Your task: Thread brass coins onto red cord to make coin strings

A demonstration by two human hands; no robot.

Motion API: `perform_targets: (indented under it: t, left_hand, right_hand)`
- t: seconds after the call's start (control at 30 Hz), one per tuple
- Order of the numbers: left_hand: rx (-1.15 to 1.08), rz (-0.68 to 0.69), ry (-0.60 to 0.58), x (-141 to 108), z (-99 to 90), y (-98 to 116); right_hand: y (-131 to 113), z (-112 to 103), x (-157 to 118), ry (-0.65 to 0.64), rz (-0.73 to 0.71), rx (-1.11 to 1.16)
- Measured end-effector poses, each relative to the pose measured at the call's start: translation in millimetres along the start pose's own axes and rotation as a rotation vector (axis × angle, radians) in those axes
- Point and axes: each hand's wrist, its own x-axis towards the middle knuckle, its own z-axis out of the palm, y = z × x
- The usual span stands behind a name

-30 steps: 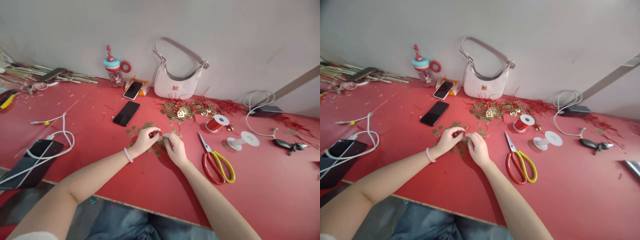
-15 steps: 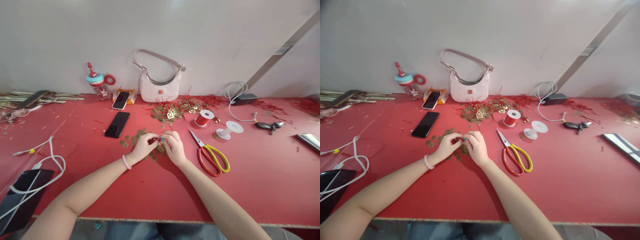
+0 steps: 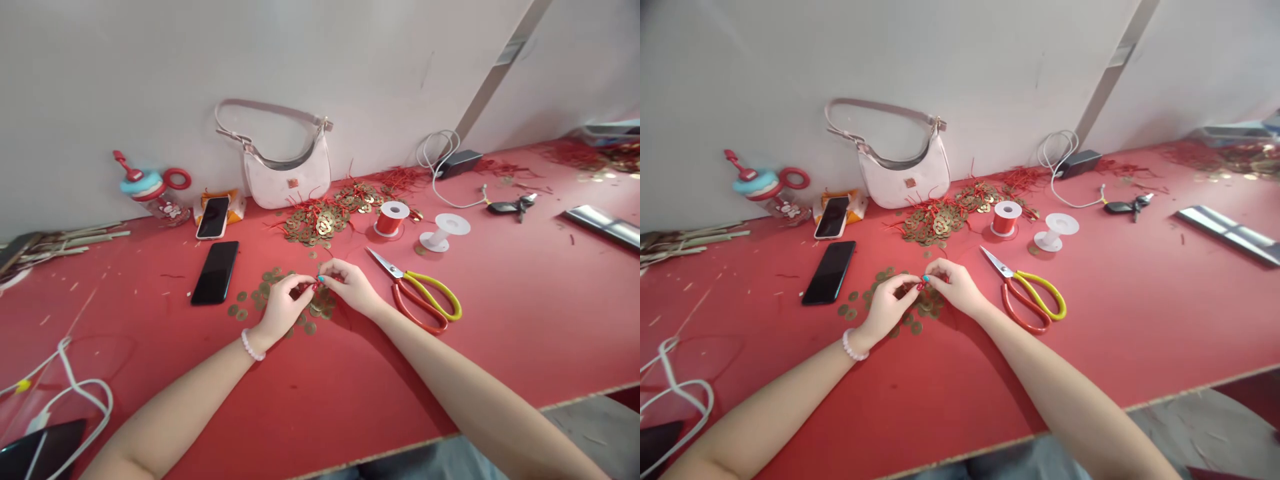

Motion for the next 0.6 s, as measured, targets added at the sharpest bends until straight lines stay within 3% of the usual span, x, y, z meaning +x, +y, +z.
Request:
perform_targets:
  t: [0.2, 0.6]
  left_hand:
    - [-0.089, -0.076, -0.016, -0.5, -0.2, -0.3]
    - [-0.057, -0.063, 0.02, 0.0, -2.6, 0.4]
  right_hand:
    - [0.4, -3.2, 0.4, -0.1, 0.039, 0.062]
    - [-5.1, -4.9, -1.1, -0.082, -0.022, -0.039]
